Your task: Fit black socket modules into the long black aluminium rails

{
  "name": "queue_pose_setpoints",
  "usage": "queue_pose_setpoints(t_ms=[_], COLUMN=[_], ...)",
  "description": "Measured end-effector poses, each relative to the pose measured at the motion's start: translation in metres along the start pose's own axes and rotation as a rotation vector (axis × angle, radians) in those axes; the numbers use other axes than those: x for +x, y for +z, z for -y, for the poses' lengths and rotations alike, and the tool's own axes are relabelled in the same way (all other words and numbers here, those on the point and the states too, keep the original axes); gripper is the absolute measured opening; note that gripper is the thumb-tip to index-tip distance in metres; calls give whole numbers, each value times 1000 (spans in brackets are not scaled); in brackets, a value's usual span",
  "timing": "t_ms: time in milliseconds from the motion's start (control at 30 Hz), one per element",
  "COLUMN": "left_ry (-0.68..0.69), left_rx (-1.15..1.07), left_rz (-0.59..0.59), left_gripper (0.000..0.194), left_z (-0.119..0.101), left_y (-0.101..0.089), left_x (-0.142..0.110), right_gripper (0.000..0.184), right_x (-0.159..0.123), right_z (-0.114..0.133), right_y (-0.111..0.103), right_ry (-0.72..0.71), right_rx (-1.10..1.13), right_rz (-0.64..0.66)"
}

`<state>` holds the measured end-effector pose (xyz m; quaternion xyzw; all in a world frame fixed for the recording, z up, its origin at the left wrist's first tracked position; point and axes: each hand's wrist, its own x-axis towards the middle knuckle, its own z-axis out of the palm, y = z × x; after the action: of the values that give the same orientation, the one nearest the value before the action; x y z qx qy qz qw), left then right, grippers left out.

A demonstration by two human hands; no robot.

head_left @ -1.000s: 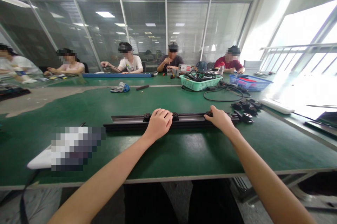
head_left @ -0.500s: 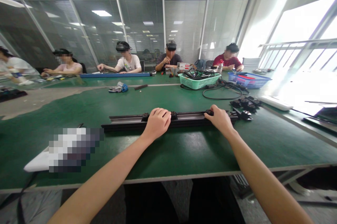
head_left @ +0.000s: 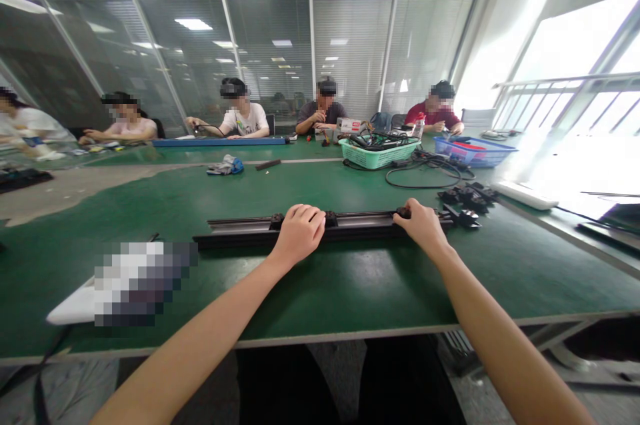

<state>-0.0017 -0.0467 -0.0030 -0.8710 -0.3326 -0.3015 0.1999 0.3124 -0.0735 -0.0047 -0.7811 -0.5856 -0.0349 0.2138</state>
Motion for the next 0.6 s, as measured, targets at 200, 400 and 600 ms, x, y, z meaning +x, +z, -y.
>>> queue_pose_setpoints(t_ms=[200,400,600], left_ry=[2,-1,-1], left_rx=[-2,-11,-4], left_rz=[5,3,6], left_gripper=[29,29,29], left_z=[0,0,0], left_y=[0,0,0], left_x=[0,0,0], right_gripper=[24,28,28], right_x=[-2,-3,-3], right_z=[-1,-1,-2], right_y=[-2,-4,-4], right_ry=[15,33,24], right_rx=[15,-23,-28], right_rz=[2,-7,5])
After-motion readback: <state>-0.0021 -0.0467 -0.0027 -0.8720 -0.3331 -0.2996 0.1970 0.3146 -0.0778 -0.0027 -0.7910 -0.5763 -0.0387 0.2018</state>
